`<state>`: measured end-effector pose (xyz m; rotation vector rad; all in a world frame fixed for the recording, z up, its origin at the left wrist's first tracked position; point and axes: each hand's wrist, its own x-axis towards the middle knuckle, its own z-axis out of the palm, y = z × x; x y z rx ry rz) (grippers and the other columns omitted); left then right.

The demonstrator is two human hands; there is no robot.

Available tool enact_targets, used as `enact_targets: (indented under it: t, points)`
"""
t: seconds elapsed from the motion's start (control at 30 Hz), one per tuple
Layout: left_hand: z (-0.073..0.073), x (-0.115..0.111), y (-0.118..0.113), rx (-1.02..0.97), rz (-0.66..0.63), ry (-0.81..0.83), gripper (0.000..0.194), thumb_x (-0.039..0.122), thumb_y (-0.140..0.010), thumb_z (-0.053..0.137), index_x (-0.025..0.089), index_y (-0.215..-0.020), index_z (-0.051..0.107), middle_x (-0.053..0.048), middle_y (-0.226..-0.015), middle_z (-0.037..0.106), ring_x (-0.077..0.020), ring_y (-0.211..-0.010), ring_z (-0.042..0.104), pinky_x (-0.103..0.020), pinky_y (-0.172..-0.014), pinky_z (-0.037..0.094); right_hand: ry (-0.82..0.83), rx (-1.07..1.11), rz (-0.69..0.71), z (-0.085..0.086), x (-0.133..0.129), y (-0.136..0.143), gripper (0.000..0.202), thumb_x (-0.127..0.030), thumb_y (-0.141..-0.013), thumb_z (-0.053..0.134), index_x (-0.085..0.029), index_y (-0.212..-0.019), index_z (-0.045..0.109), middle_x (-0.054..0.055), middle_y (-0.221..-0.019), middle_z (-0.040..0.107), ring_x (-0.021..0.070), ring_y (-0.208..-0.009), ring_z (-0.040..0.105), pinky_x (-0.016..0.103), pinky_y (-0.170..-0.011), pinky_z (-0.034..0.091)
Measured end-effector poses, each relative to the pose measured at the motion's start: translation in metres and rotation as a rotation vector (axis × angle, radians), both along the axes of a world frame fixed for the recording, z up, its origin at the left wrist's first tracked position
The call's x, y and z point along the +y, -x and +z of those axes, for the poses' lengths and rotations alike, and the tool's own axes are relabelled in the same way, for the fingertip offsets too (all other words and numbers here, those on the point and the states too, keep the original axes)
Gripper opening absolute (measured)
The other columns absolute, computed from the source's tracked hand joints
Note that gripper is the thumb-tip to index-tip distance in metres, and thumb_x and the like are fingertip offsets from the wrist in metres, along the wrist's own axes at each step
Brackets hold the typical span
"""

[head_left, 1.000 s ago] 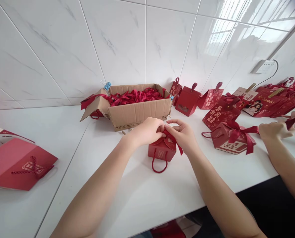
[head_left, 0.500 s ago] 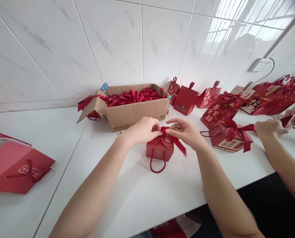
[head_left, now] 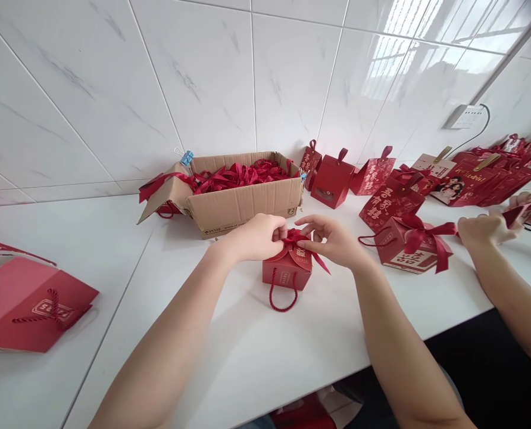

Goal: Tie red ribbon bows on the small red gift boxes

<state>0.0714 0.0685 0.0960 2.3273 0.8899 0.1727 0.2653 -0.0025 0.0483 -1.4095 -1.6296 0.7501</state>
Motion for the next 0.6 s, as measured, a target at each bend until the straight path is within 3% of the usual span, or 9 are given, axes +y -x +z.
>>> enact_targets:
  t: [0.3, 0.43, 0.53, 0.6]
  points:
    - [0.007, -0.001, 0.004, 0.028, 0.051, 0.001, 0.008, 0.025, -0.073, 0.053, 0.021, -0.08, 0.054, -0.002, -0.079, 0.064, -0.014, -0.06, 0.052, -0.026, -0.051, 0.039, -0.042, -0.067, 0.003, -0.001, 0.0, 0.002, 0.034, -0.025, -0.077, 0.064, -0.02, -0.11, 0.061, 0.003, -0.084, 0.068, 0.009, -0.056, 0.047, 0.025, -0.056, 0.045]
    - [0.004, -0.002, 0.002, 0.073, 0.031, 0.012, 0.021, 0.04, -0.076, 0.057, 0.023, -0.086, 0.051, -0.002, -0.088, 0.065, -0.017, -0.068, 0.057, -0.027, -0.053, 0.041, -0.058, -0.072, 0.007, -0.001, 0.001, 0.002, 0.033, -0.022, -0.077, 0.063, -0.02, -0.109, 0.061, 0.001, -0.078, 0.067, 0.0119, -0.063, 0.052, 0.028, -0.063, 0.047]
    - [-0.001, -0.004, -0.003, 0.075, 0.008, -0.03, 0.022, 0.044, -0.081, 0.053, 0.023, -0.084, 0.05, -0.002, -0.086, 0.064, -0.0177, -0.068, 0.058, -0.027, -0.053, 0.04, -0.1, -0.114, 0.0, -0.003, 0.002, 0.001, 0.033, -0.02, -0.075, 0.064, -0.021, -0.108, 0.062, 0.001, -0.082, 0.068, 0.0148, -0.075, 0.058, 0.032, -0.074, 0.048]
    - [-0.006, -0.006, -0.006, 0.063, -0.014, -0.085, 0.017, 0.037, -0.085, 0.048, 0.022, -0.077, 0.047, -0.002, -0.08, 0.062, -0.0167, -0.065, 0.055, -0.028, -0.054, 0.038, -0.128, -0.137, -0.019, -0.005, 0.004, -0.002, 0.04, -0.022, -0.074, 0.066, -0.023, -0.113, 0.06, 0.004, -0.102, 0.067, 0.0188, -0.096, 0.06, 0.036, -0.085, 0.048]
